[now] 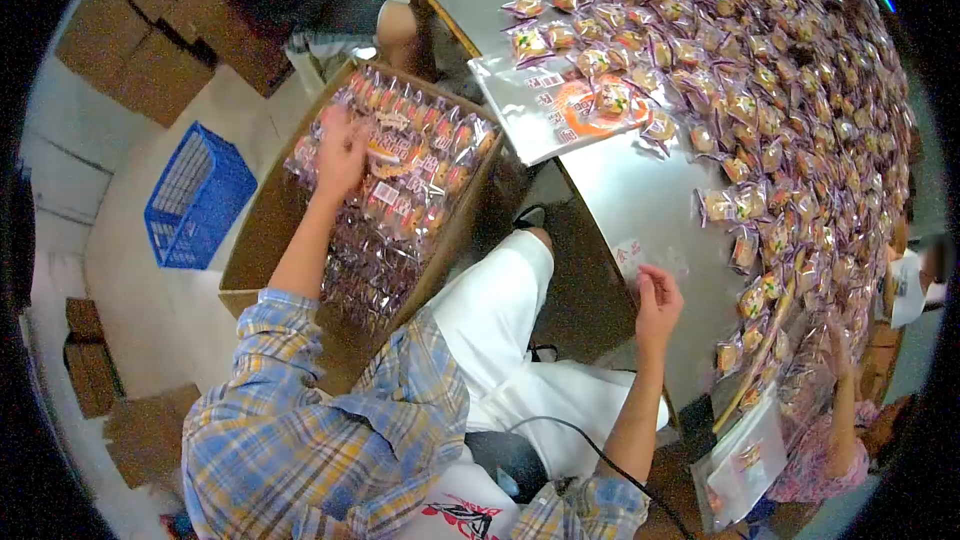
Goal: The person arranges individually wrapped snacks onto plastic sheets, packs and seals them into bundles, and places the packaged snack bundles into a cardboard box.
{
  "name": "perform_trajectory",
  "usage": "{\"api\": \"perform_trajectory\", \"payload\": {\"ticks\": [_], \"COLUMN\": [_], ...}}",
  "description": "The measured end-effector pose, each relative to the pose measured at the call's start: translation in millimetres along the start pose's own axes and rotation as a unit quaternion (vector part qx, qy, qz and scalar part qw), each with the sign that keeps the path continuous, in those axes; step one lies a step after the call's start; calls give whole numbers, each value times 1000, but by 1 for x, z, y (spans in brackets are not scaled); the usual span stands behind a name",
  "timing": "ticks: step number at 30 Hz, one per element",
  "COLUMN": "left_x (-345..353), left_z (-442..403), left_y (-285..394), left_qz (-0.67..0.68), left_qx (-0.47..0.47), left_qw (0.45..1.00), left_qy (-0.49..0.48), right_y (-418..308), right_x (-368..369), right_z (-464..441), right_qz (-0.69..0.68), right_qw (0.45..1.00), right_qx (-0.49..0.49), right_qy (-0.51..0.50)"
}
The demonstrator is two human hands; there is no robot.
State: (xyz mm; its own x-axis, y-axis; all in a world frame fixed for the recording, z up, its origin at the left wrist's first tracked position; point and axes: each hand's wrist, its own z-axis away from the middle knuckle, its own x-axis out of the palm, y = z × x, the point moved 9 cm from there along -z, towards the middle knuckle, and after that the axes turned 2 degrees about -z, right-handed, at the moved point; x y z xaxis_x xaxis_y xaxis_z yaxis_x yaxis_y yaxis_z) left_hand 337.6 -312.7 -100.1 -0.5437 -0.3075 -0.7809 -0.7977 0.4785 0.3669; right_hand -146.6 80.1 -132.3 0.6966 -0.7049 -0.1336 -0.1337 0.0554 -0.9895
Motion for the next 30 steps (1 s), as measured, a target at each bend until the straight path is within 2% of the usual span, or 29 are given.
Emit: {"api": "perform_trajectory", "payload": {"ticks": [1, 3, 4, 5, 7, 8, 9, 10, 11, 12, 14, 17, 18, 21, 25, 27, 29, 30], "left_x": [-20, -67, -66, -52, 27, 49, 71, 90, 105, 119, 149, 164, 162, 159, 144, 147, 160, 169], "left_z": [8, 61, 97, 142, 225, 246, 262, 278, 282, 286, 288, 296, 298, 304, 305, 305, 309, 316], "left_y": [-11, -49, -85, -121, -176, -158, -138, -114, -105, -94, -74, -90, -94, -91, -86, -82, -83, -93], "left_qz": [51, 13, 95, 173, 278, 351, 385, 410, 437, 460, 566, 589, 576, 588, 585, 627, 675, 674], "left_qx": [6, -150, -274, -389, -579, -599, -630, -649, -661, -670, -626, -618, -618, -617, -633, -602, -577, -577], "left_qw": [996, 940, 885, 805, 720, 711, 674, 636, 599, 561, 489, 501, 521, 505, 500, 485, 452, 455], "left_qy": [72, 306, 365, 414, 261, 115, 23, -78, -117, -158, -222, -144, -124, -138, -88, -94, -83, -76], "right_y": [-30, -92, -126, -169, -255, -287, -316, -337, -349, -357, -364, -361, -361, -361, -364, -364, -360, -358], "right_x": [7, 21, 27, 40, 75, 91, 108, 120, 131, 139, 151, 156, 156, 174, 180, 181, 186, 188], "right_z": [8, 25, 35, 48, 92, 110, 129, 143, 153, 160, 169, 174, 174, 173, 171, 172, 176, 176], "right_qz": [-5, -41, -70, -117, -249, -291, -323, -341, -340, -337, -344, -384, -396, -440, -431, -430, -427, -427], "right_qw": [1000, 998, 994, 984, 937, 905, 857, 804, 770, 753, 752, 739, 738, 672, 690, 702, 684, 676], "right_qx": [-10, -52, -84, -121, -188, -214, -242, -259, -263, -263, -232, -223, -220, -108, -150, -149, -127, -115], "right_qy": [-1, -11, -21, -65, -157, -225, -321, -413, -472, -501, -513, -507, -501, -586, -562, -548, -578, -589]}}
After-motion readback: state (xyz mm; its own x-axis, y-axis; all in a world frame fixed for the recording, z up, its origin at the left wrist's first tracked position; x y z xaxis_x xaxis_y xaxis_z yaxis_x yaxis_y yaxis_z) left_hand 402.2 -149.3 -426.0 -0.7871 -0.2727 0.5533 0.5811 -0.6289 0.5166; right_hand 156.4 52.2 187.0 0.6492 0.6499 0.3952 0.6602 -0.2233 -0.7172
